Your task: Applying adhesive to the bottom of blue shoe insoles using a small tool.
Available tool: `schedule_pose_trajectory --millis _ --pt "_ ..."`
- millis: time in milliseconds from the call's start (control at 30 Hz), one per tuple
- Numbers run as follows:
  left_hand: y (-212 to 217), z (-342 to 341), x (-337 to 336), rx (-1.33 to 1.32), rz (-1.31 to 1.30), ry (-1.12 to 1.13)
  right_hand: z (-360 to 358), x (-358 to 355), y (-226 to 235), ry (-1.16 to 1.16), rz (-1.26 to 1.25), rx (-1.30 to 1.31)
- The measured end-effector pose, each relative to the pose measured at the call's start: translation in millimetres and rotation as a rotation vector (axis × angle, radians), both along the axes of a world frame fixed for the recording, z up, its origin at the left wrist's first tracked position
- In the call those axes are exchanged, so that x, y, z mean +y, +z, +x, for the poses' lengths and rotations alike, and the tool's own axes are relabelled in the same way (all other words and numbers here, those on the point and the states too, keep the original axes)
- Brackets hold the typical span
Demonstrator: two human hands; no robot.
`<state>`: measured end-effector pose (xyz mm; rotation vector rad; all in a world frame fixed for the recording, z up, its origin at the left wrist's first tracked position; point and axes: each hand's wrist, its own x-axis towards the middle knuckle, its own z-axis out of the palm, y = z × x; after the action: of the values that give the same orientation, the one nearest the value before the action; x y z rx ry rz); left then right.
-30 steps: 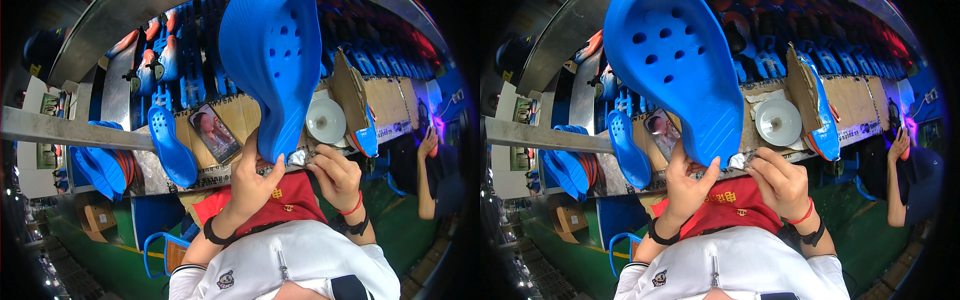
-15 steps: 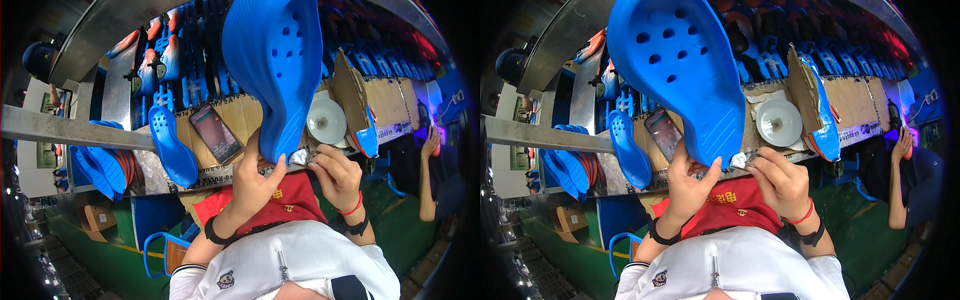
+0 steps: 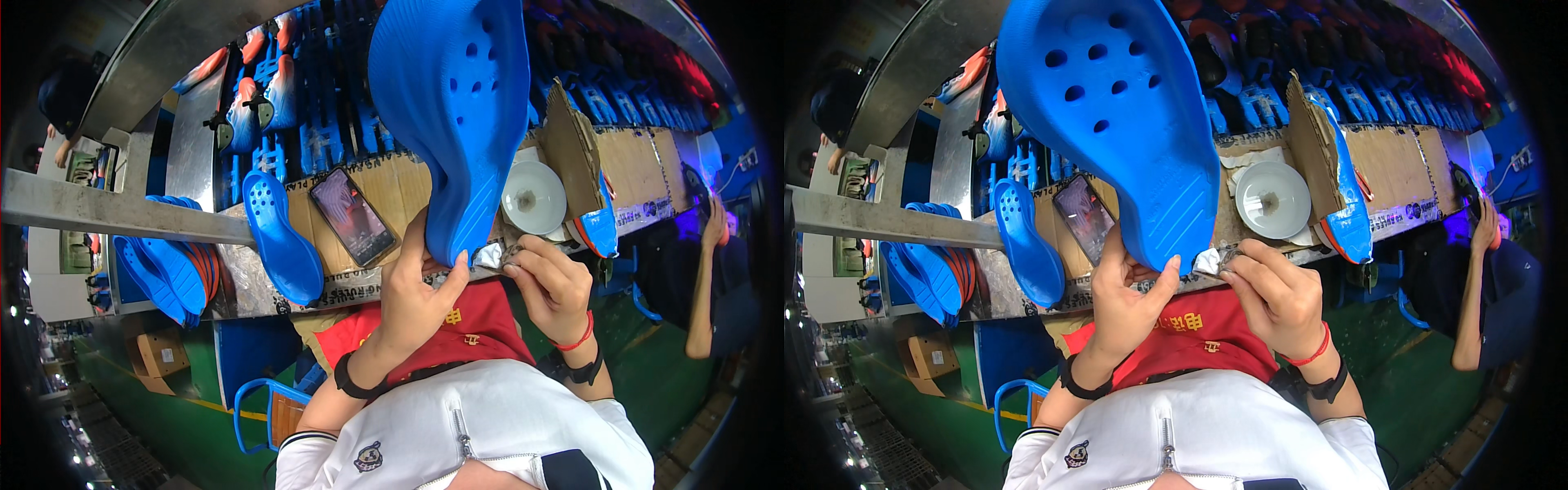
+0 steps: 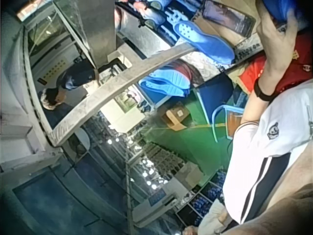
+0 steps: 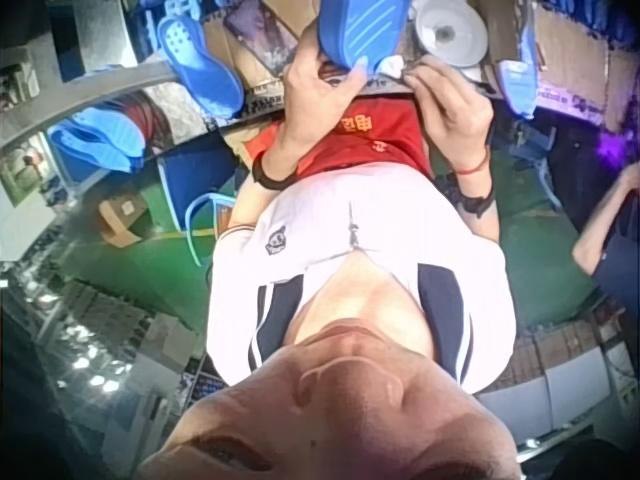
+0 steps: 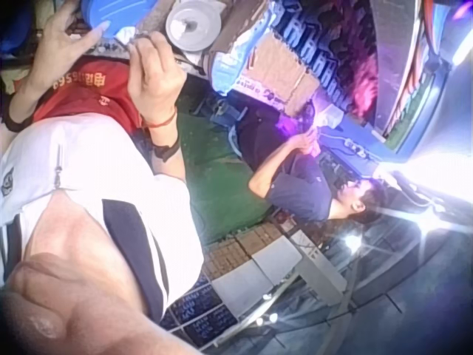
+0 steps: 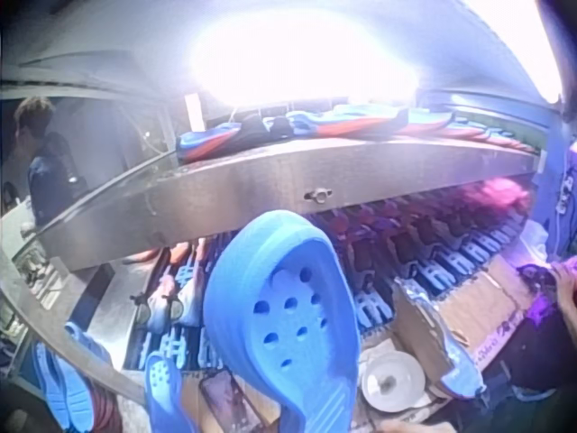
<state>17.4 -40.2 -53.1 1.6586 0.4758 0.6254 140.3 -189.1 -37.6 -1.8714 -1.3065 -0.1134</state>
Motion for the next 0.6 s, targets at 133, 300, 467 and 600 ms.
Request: schedule_pose_trajectory --millis 133,300,467,600 --pt "-0.2 0.2 0.3 0.001 0.005 0.006 0.4 0.6 0.9 -0.01 -0.016 -0.026" --pt "-1.9 -1.1 0.9 0.023 -0.01 0.011 4.8 -1.8 3.5 -0.048 -0.008 -0.033" --pt "-1.9 0.1 1.1 -0.004 -0.028 0.017 5.6 -3.0 5.7 -0.046 -0.003 -0.035" --pt "-1.5 -0.1 0.7 0.001 -0.018 0.009 2.6 -0.7 1.7 -0.009 0.011 -0.064"
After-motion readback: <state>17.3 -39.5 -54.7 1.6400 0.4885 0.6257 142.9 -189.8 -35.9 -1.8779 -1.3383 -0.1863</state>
